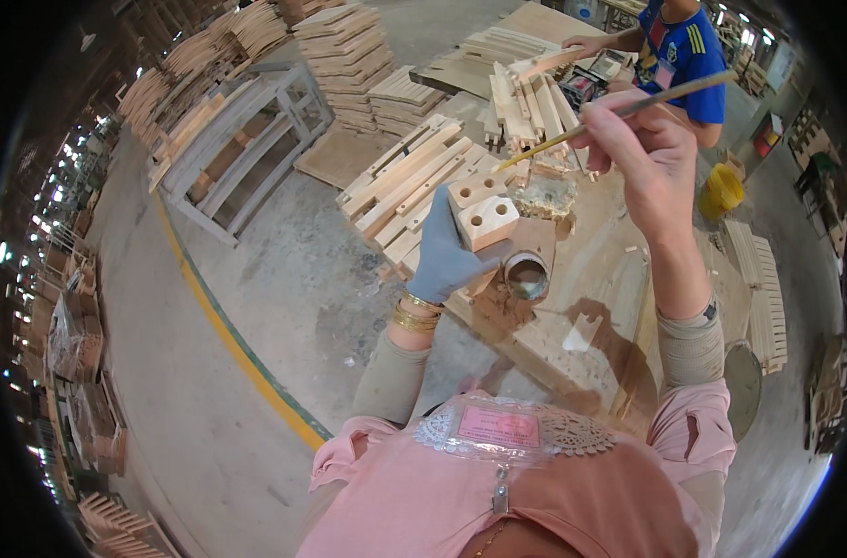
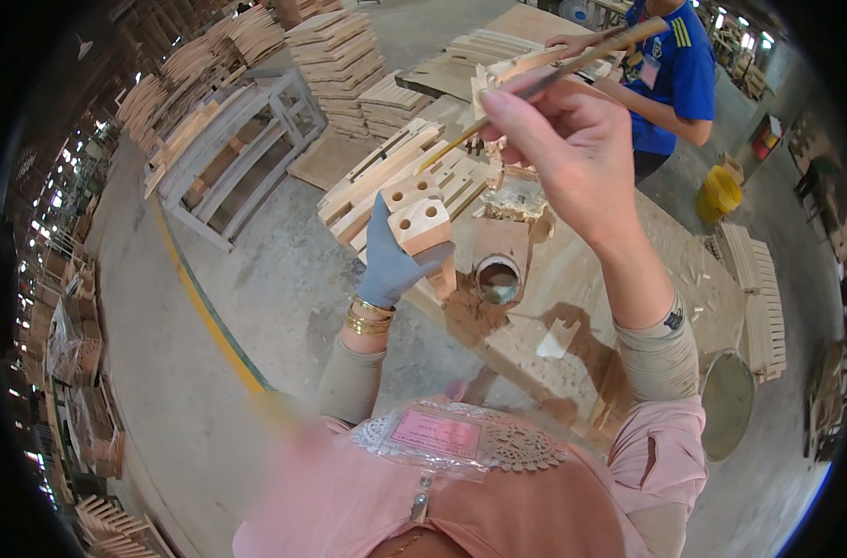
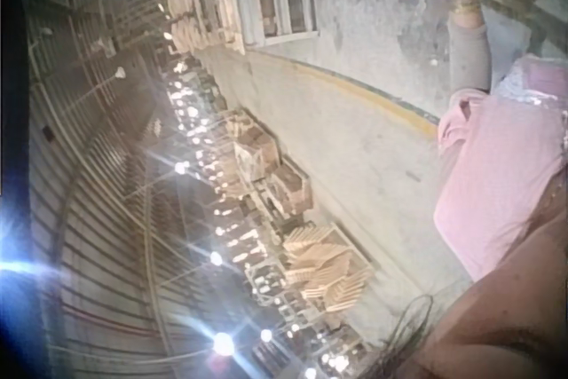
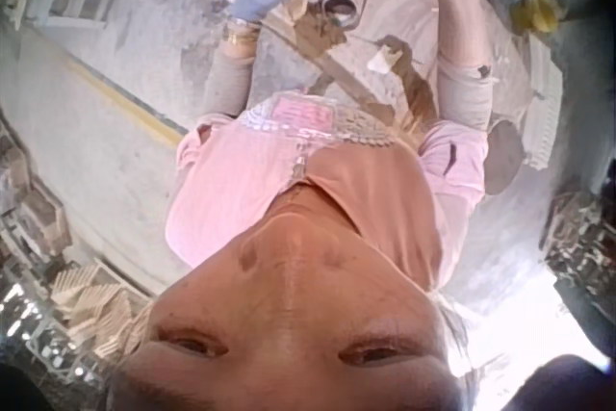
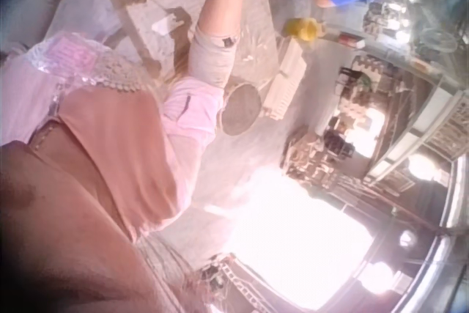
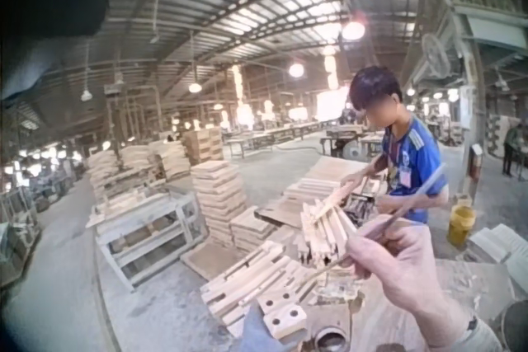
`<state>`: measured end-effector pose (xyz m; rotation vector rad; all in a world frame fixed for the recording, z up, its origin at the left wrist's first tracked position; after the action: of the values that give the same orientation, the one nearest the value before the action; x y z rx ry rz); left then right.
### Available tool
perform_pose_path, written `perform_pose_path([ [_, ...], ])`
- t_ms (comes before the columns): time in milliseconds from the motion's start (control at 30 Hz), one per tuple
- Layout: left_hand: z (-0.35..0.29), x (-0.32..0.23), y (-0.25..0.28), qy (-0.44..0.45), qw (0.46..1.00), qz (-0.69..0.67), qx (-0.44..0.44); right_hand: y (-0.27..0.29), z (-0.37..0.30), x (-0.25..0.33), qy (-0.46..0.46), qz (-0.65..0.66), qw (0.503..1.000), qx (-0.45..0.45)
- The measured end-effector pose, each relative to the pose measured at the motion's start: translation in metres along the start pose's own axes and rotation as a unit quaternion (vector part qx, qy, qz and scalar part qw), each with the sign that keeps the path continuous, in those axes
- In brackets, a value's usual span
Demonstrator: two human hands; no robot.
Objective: The person inserts small wooden dowels into pre-drilled holes of wooden blocks, applies glue into the holes using a brush, and joins the pieces together. The person handles multiple wooden components and uses a brush to apply adhesive before assembling the parts.
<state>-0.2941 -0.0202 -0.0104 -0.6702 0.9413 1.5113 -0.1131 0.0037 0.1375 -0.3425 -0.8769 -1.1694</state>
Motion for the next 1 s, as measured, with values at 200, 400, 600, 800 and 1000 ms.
perform_pose_path([
  [200, -0.001, -0.002, 0.001, -0.007, 1.0, 0.021, -0.007, -0.022, 0.014, 0.008, -0.008, -0.11, 0.992, 0.06],
  [400, -0.002, -0.005, 0.0, -0.012, 0.999, 0.049, -0.008, -0.027, 0.017, 0.008, 0.019, -0.145, 0.986, 0.075],
  [600, -0.003, 0.0, -0.002, 0.011, 1.0, -0.003, -0.007, -0.036, 0.02, 0.005, 0.018, -0.194, 0.972, 0.129],
  [800, -0.002, -0.005, -0.005, 0.02, 0.999, -0.037, -0.008, -0.042, 0.026, 0.009, 0.027, -0.234, 0.957, 0.167],
  [1000, -0.003, -0.006, -0.005, 0.019, 0.999, -0.043, -0.008, -0.047, 0.028, 0.016, 0.044, -0.25, 0.949, 0.188],
])
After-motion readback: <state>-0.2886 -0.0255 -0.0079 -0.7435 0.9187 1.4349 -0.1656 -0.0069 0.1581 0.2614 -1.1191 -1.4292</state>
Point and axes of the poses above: each hand's wrist, its own z-axis towards the middle knuckle, its own y-axis out of the back of the hand, x = y × z, the point moved 6 cm from there along z, towards the middle knuckle, and after that the axes turned 11 degrees about x, right-handed, at the moved point
